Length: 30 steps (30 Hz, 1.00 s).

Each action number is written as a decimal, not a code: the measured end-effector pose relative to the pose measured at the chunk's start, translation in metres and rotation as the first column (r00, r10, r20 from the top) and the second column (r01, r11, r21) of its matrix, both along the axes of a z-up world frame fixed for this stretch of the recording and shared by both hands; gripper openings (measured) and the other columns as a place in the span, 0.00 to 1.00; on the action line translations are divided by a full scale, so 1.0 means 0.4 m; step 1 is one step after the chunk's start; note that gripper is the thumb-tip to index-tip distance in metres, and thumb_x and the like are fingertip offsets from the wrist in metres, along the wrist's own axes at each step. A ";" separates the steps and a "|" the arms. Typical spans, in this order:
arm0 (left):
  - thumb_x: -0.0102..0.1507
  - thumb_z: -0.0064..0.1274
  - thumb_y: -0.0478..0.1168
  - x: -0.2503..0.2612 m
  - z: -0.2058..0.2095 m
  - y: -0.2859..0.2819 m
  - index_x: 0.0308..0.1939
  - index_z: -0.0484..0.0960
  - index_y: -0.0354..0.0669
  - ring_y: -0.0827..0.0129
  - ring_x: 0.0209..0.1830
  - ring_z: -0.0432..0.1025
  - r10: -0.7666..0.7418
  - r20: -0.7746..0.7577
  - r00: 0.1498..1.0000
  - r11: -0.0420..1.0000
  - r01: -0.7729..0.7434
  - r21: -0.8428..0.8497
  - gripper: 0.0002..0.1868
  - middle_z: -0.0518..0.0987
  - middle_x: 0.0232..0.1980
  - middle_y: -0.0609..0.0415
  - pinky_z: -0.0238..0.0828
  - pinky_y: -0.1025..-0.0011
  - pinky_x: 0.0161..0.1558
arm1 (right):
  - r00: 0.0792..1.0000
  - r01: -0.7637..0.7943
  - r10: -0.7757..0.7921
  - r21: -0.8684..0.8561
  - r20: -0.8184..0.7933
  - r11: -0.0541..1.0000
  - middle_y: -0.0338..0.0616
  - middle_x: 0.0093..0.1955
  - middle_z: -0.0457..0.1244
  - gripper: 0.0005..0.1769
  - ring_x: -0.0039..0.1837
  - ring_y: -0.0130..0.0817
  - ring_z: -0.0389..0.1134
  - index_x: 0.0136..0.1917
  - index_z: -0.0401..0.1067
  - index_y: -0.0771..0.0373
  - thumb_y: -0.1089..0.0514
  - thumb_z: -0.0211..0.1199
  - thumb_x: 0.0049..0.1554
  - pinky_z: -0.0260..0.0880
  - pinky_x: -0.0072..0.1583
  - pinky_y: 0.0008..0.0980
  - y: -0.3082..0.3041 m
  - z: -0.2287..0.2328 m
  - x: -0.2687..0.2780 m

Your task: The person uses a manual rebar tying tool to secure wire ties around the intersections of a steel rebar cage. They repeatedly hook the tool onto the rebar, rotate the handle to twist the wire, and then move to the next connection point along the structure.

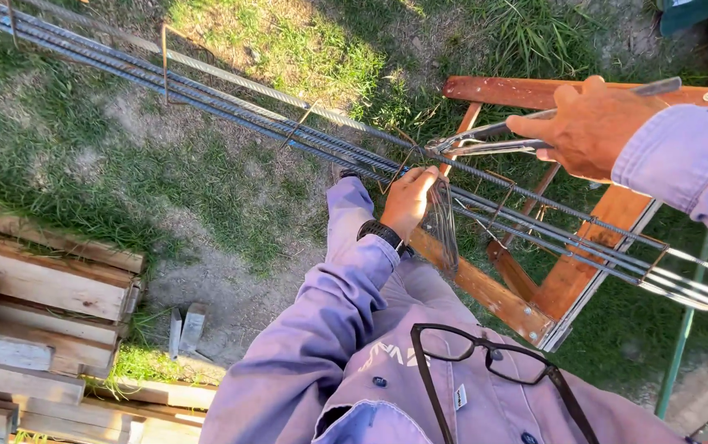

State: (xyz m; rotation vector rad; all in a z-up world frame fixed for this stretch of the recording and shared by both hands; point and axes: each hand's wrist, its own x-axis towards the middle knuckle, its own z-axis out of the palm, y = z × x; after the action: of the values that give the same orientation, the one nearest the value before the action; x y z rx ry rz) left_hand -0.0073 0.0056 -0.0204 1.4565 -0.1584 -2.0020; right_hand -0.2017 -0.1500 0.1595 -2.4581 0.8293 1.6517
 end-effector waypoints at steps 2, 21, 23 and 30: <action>0.63 0.52 0.52 0.005 -0.009 -0.001 0.33 0.85 0.53 0.79 0.22 0.65 -0.124 0.075 0.989 0.990 0.128 -0.052 0.12 0.76 0.26 0.62 0.55 0.77 0.29 | 0.989 -0.141 0.140 -0.009 -0.057 0.990 0.44 0.48 0.66 0.35 0.39 0.32 0.68 0.79 0.40 0.33 0.29 0.39 0.61 0.65 0.46 0.33 -0.020 -0.005 0.030; 0.63 0.55 0.50 0.009 -0.023 0.001 0.41 0.82 0.47 0.78 0.38 0.69 -0.080 -0.060 0.995 0.994 0.075 -0.081 0.12 0.80 0.38 0.61 0.70 0.74 0.40 | 0.985 -0.062 0.057 -0.022 -0.160 0.998 0.34 0.48 0.67 0.18 0.50 0.37 0.71 0.68 0.52 0.36 0.45 0.43 0.65 0.75 0.46 0.37 -0.077 0.046 0.184; 0.65 0.53 0.51 0.035 0.020 -0.011 0.39 0.81 0.51 0.77 0.28 0.66 -0.174 -0.047 0.984 0.983 0.171 -0.064 0.11 0.81 0.37 0.61 0.64 0.75 0.37 | 0.961 -0.129 0.131 0.024 -0.246 0.991 0.32 0.52 0.70 0.21 0.54 0.31 0.73 0.55 0.65 0.43 0.34 0.36 0.65 0.68 0.52 0.34 -0.084 0.074 0.210; 0.61 0.40 0.67 0.033 0.110 -0.053 0.20 0.61 0.50 0.67 0.26 0.70 -0.494 0.153 0.856 0.849 0.513 -0.129 0.28 0.83 0.27 0.52 0.59 0.62 0.34 | 0.945 -0.008 0.027 0.058 -0.327 0.998 0.26 0.48 0.74 0.18 0.49 0.31 0.77 0.58 0.62 0.45 0.42 0.33 0.68 0.74 0.49 0.35 -0.089 0.095 0.161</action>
State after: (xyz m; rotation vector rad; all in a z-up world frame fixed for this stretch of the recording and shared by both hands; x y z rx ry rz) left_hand 0.0061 -0.0154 0.0234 1.5308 -0.8180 -2.2391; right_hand -0.1374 -0.1855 0.1976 -2.1910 0.7804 2.0959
